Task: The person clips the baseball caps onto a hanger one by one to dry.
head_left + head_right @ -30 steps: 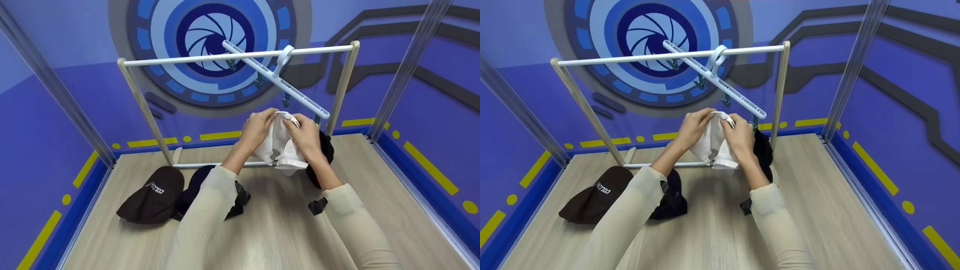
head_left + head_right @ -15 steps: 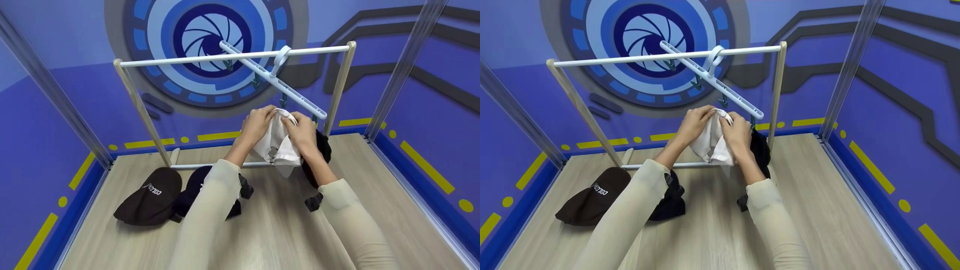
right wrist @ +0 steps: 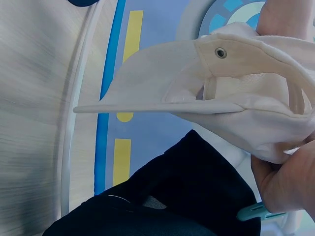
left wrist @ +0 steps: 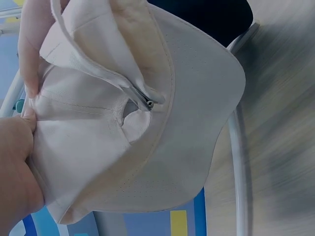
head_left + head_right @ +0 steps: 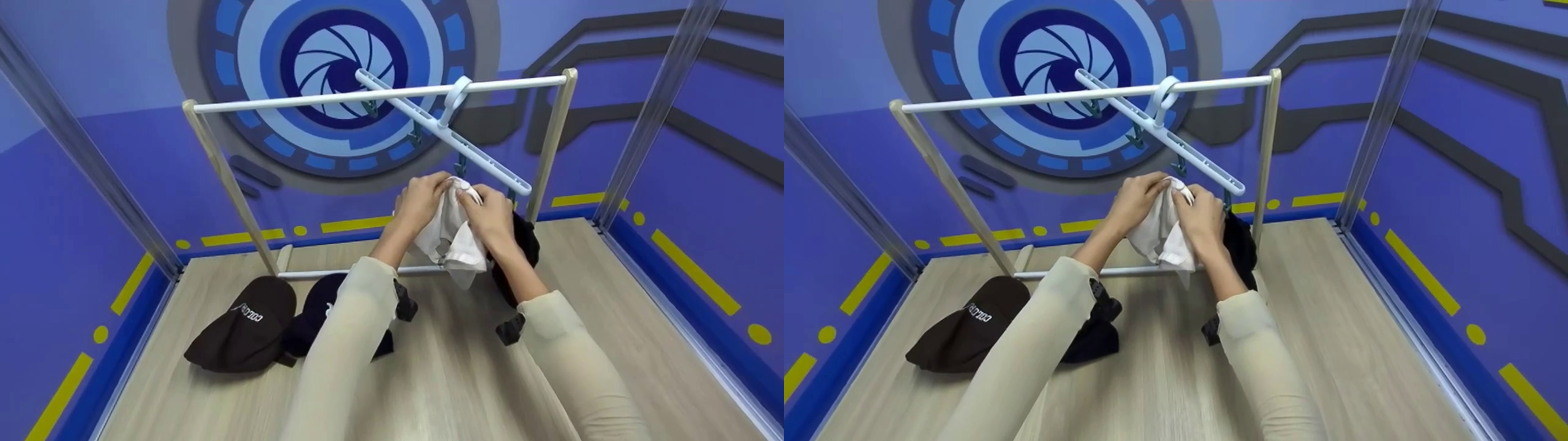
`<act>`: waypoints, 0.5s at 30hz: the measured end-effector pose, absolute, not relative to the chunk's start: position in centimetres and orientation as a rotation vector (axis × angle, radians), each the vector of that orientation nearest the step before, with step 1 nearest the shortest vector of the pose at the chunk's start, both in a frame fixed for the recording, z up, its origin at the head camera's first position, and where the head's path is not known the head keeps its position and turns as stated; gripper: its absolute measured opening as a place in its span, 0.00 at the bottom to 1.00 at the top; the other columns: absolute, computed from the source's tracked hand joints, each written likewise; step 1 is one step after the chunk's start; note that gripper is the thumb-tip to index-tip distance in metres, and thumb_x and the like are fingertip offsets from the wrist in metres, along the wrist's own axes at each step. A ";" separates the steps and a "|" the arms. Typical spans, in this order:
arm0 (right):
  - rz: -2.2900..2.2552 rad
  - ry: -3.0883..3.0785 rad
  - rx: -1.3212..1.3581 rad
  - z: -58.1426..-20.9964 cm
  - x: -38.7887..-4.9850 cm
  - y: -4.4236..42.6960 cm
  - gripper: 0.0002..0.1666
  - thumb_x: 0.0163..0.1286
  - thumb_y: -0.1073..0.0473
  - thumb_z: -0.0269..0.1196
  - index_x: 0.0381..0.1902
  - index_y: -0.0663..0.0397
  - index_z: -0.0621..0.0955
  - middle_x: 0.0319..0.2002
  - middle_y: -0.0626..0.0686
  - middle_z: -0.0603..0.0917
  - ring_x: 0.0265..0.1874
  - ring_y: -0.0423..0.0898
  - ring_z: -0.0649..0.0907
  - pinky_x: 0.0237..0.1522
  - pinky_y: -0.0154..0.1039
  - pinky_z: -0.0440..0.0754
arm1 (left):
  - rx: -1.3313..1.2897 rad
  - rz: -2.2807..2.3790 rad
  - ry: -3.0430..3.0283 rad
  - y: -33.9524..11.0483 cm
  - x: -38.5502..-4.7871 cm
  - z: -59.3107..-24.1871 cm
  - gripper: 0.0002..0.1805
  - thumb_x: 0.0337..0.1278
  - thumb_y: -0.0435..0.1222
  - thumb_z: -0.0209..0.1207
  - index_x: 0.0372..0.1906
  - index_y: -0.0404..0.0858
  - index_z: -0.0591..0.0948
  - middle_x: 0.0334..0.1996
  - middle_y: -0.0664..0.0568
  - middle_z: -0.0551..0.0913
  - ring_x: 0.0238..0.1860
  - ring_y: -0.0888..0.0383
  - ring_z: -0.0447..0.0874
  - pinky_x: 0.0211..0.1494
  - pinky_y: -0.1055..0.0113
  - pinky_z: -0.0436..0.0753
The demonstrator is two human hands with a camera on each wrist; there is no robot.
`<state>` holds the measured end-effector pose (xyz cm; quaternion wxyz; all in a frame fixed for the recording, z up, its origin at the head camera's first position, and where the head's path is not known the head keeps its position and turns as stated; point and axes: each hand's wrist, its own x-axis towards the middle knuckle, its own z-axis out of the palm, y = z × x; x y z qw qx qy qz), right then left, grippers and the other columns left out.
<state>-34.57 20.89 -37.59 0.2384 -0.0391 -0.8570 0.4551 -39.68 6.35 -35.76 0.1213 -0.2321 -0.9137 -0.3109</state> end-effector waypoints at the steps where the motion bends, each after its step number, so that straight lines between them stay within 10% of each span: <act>1: 1.252 -2.346 -0.110 -37.6 -34.6 20.9 0.18 0.71 0.46 0.64 0.41 0.56 0.88 0.33 0.53 0.85 0.33 0.50 0.80 0.34 0.39 0.72 | -0.673 -0.905 -2.667 6.4 -39.7 -35.8 0.18 0.78 0.51 0.47 0.57 0.56 0.84 0.54 0.57 0.87 0.51 0.50 0.86 0.47 0.50 0.83; 15: 1.205 -2.343 -0.119 -37.9 -34.9 21.0 0.18 0.73 0.48 0.63 0.37 0.57 0.88 0.27 0.51 0.83 0.30 0.49 0.79 0.32 0.38 0.72 | -0.681 -1.230 -2.637 7.4 -40.5 -34.7 0.25 0.79 0.45 0.50 0.73 0.42 0.68 0.68 0.47 0.76 0.68 0.51 0.74 0.69 0.56 0.74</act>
